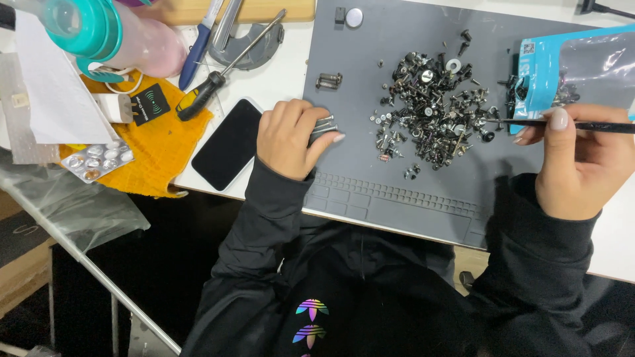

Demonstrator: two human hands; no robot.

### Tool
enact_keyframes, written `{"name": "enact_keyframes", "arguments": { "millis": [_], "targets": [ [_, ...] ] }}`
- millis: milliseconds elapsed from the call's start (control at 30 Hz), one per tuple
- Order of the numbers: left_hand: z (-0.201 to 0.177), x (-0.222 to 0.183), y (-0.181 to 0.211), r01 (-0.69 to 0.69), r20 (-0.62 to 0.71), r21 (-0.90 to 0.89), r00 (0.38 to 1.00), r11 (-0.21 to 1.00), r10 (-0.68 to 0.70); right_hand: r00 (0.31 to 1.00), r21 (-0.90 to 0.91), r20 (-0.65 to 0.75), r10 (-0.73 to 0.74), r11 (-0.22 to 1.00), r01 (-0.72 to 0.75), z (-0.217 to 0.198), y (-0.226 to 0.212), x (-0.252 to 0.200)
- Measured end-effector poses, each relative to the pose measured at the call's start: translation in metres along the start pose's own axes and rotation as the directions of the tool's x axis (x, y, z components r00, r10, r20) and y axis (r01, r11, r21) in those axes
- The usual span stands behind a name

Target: Sorting a pile of small screws on a magnetic repair mat using hands and a small probe tool.

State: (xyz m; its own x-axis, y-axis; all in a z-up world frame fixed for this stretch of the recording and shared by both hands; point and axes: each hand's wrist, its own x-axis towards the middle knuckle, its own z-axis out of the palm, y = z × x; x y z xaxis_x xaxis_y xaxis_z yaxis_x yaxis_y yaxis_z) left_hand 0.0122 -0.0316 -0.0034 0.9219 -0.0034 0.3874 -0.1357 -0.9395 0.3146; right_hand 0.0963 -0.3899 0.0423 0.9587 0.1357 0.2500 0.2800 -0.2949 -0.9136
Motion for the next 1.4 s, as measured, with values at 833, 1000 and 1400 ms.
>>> {"name": "enact_keyframes", "arguments": {
  "millis": [833, 1000, 1400],
  "targets": [
    [0.076, 0.099, 0.068, -0.404, 0.022, 0.095, 0.915, 0.910, 0.404, 1.000, -0.063, -0.009, -0.002, 0.998, 0.001, -0.007, -0.010, 0.000],
    [0.081, 0.105, 0.066, -0.383, 0.192, 0.033, 0.909, 0.923, 0.370, 0.999, -0.080, -0.031, -0.010, 0.997, 0.007, -0.009, -0.011, -0.001],
    [0.064, 0.111, 0.080, -0.263, 0.222, -0.294, 0.916, 0.919, 0.333, 1.000, -0.102, -0.007, -0.028, 0.994, 0.028, -0.012, -0.021, 0.001]
  ]
}}
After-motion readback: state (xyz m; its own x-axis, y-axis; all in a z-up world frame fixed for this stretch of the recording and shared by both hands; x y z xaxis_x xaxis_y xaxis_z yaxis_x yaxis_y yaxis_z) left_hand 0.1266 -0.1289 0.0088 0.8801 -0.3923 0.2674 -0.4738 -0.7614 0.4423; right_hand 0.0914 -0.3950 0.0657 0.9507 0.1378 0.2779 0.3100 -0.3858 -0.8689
